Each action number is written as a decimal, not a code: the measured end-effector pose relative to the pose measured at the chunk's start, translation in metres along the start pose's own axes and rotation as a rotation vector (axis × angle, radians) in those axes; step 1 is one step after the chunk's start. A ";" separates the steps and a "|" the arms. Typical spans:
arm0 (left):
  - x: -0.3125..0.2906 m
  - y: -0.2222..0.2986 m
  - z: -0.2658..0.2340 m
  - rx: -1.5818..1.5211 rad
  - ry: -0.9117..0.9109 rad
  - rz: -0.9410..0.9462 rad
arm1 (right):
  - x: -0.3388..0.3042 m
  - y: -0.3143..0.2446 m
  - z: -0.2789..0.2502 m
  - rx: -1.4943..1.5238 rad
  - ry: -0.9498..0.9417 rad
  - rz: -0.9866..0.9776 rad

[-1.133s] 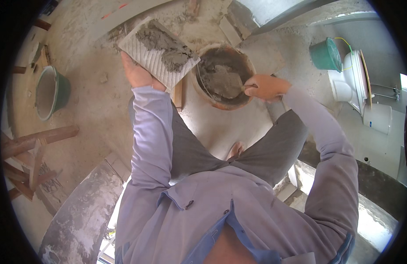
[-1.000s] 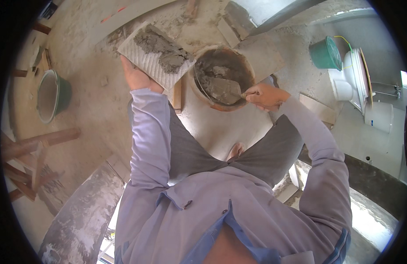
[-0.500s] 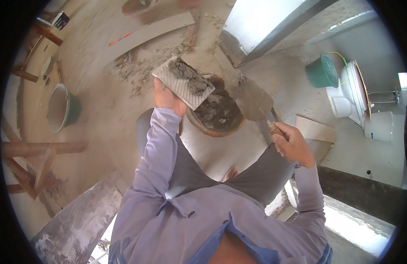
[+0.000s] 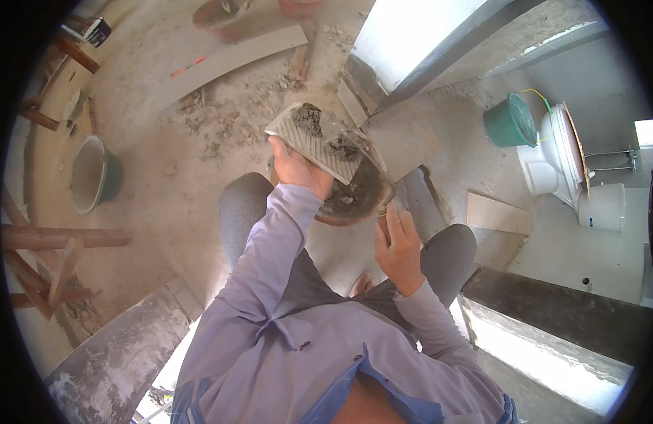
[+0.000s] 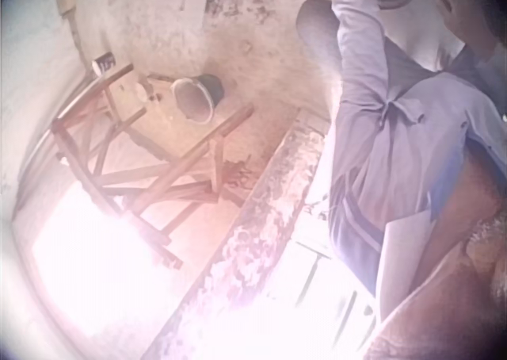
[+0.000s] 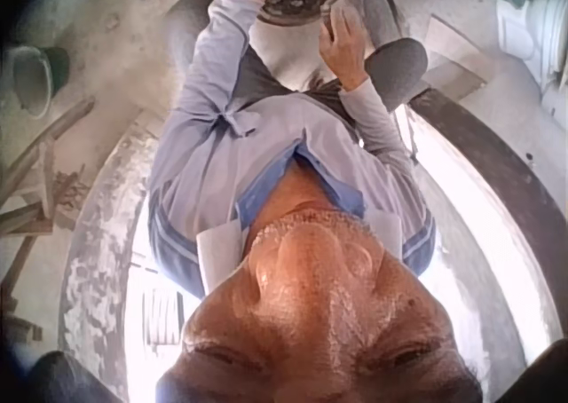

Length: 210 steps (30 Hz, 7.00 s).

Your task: The person scoops cement from a bucket using a trowel and spreads it onto the back of a ceramic tile. They then place the tile onto the floor and press it into position, repeating the process for subsequent tiles.

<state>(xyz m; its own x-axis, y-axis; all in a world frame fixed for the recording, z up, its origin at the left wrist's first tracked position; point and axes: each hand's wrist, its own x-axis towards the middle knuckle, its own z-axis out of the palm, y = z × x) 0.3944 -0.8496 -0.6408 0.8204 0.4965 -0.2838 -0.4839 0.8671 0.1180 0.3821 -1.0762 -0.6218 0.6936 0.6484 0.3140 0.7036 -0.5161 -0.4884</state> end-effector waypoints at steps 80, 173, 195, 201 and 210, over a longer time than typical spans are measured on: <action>0.023 0.076 -0.008 0.018 -0.241 0.064 | 0.064 0.017 -0.141 0.128 -0.879 0.425; -0.010 0.045 -0.030 0.305 0.041 -0.326 | 0.042 0.059 -0.141 0.506 -0.716 0.609; -0.052 -0.003 0.031 0.269 -0.142 -0.509 | -0.027 0.076 0.013 0.154 0.180 -0.017; -0.068 0.003 0.059 0.353 -0.144 -0.459 | -0.015 0.065 0.011 0.188 0.237 -0.015; -0.089 0.026 0.097 0.417 -0.141 -0.421 | -0.018 0.060 -0.007 0.176 0.307 -0.032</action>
<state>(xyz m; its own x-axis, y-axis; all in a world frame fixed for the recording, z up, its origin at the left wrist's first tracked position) 0.3384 -0.8677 -0.5200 0.9615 0.0834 -0.2618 0.0275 0.9188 0.3937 0.4125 -1.1228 -0.6511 0.7044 0.4503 0.5487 0.7070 -0.3765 -0.5987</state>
